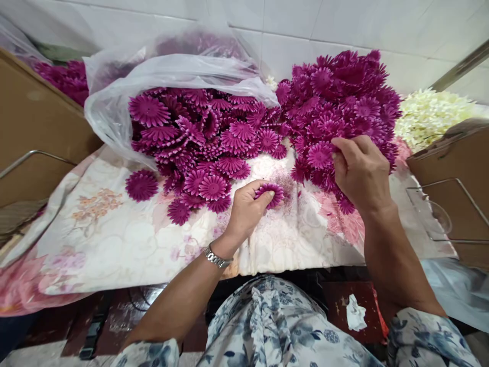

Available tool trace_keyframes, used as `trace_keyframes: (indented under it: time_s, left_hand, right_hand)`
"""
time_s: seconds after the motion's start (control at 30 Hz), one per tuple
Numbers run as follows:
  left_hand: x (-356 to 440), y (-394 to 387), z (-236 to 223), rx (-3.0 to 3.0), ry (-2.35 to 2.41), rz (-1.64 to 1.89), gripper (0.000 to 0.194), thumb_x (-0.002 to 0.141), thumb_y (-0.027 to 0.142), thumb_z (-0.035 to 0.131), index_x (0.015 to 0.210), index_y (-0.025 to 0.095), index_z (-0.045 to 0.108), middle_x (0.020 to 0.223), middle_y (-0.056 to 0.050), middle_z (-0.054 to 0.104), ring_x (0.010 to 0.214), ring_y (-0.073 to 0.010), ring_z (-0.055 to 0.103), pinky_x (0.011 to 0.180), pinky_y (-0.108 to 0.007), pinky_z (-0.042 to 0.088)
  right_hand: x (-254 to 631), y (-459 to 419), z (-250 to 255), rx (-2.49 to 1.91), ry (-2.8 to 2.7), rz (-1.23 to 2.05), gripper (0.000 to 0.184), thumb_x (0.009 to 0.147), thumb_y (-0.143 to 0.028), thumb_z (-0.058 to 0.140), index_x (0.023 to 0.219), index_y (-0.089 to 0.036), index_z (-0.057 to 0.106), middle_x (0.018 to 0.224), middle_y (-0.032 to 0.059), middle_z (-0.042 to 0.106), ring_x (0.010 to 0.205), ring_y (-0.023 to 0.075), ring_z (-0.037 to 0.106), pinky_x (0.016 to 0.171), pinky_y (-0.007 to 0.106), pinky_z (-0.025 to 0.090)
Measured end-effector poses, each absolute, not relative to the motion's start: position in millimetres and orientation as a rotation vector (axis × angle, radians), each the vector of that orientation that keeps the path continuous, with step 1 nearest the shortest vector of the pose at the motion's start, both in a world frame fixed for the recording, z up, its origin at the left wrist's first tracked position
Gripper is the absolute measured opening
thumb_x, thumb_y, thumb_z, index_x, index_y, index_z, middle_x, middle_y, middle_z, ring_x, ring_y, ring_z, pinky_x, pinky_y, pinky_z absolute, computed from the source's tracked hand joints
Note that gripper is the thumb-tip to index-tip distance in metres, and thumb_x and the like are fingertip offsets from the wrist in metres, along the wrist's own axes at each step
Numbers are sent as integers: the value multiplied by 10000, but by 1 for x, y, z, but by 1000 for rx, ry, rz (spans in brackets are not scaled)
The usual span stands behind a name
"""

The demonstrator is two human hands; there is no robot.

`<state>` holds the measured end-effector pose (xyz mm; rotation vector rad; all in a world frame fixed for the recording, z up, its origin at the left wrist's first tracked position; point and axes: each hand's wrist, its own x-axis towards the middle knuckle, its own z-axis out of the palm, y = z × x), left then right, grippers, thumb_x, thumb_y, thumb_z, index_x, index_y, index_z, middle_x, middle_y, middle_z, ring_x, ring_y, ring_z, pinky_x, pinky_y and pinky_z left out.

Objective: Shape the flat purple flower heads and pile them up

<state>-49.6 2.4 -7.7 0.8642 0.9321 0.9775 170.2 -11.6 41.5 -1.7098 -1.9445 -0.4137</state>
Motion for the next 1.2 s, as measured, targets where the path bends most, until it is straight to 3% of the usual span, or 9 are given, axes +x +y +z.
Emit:
trace_keyframes:
  time_s: [0.13, 0.23, 0.4, 0.6, 0.77, 0.87, 1.0, 1.2]
  left_hand:
    - [-51, 2, -3, 671, 852, 915, 219, 643, 219, 723, 816, 144, 613, 701, 4, 666, 614, -155, 665, 635, -322, 564]
    - [-50, 1, -4, 597, 771, 882, 195, 674, 203, 693, 842, 128, 628, 784, -33, 690, 712, -164, 675, 698, -341, 565]
    - [-44, -2, -9, 541, 753, 877, 133, 656, 162, 685, 780, 116, 665, 714, -20, 662, 620, -89, 590, 585, -204, 476]
    - [-43, -6, -7, 591, 688, 873, 122, 647, 161, 707, 765, 132, 719, 657, -7, 652, 627, -76, 569, 620, -184, 454]
    - [-44, -7, -7, 617, 658, 878, 172, 646, 154, 710, 815, 142, 735, 762, -32, 703, 713, -103, 611, 713, -214, 462]
    - [-43, -6, -9, 632, 680, 901, 126, 640, 167, 707, 761, 140, 731, 714, -30, 702, 671, -103, 604, 692, -221, 459]
    - [-44, -4, -8, 621, 783, 931, 113, 596, 179, 726, 691, 124, 697, 618, -5, 667, 564, -83, 558, 607, -212, 452]
    - [-46, -3, -5, 569, 794, 871, 216, 594, 239, 756, 755, 118, 679, 719, -41, 710, 661, -165, 661, 661, -323, 552]
  right_hand:
    - [175, -9, 46, -1739, -2003, -522, 290, 812, -251, 605, 1101, -244, 606, 1164, 121, 596, 1086, 318, 486, 860, 487, 374]
    - [151, -18, 33, -1585, -2019, -405, 206, 846, -255, 571, 1045, -229, 618, 1037, 94, 633, 978, 252, 533, 817, 433, 417]
    - [103, -30, 1, -1438, -2212, -167, 149, 877, -278, 527, 874, -179, 638, 810, 74, 637, 783, 198, 530, 711, 359, 441]
    - [104, -27, -7, -1409, -2039, 93, 76, 851, -219, 544, 799, -194, 595, 776, 53, 587, 775, 182, 550, 699, 330, 461]
    - [104, -26, -4, -1392, -2016, 84, 131, 867, -196, 489, 770, -202, 577, 751, 55, 592, 758, 186, 555, 717, 353, 466]
    - [101, -27, -3, -1351, -1930, 118, 93, 841, -160, 500, 780, -192, 561, 786, 68, 604, 803, 190, 583, 732, 350, 481]
    - [110, -26, 0, -1380, -1808, -121, 84, 810, -117, 496, 787, -193, 525, 827, 77, 616, 816, 188, 587, 710, 338, 475]
    - [177, -8, 34, -1665, -1667, -828, 85, 855, -236, 519, 800, -194, 568, 857, 71, 658, 837, 203, 558, 767, 366, 380]
